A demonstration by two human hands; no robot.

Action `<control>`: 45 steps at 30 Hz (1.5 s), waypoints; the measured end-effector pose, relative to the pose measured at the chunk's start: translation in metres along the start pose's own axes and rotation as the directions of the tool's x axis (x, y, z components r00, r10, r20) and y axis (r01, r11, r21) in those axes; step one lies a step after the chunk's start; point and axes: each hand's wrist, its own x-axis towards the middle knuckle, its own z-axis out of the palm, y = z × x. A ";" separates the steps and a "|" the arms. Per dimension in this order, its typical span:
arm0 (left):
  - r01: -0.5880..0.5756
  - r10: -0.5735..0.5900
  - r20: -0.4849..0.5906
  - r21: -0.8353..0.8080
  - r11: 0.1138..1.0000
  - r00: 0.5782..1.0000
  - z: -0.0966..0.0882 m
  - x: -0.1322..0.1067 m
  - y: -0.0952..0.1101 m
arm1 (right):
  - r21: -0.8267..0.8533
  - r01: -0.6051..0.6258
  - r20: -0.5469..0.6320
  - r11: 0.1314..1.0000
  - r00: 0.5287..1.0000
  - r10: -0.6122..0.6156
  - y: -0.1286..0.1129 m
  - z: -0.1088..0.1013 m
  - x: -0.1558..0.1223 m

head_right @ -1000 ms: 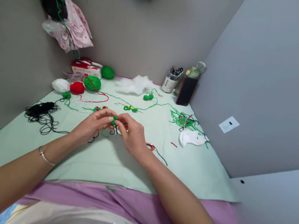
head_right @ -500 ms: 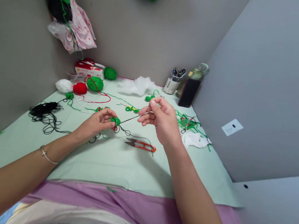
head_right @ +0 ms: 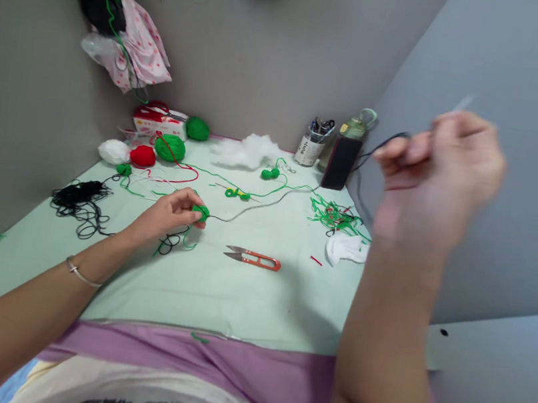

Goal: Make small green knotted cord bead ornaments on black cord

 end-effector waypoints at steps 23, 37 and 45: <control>-0.081 0.081 0.010 -0.013 0.997 0.997 0.009 -0.001 -0.013 | -0.539 0.321 0.722 0.778 0.652 0.231 0.095 0.066 -0.133; 0.058 -0.019 0.185 -0.207 0.977 0.983 -0.003 -0.003 0.001 | -0.349 -0.209 0.710 0.914 0.578 0.403 0.099 0.058 -0.115; 0.114 -0.038 0.228 -0.331 0.937 0.973 -0.007 0.001 0.001 | -0.370 -0.087 0.705 0.925 0.622 0.340 0.096 0.067 -0.134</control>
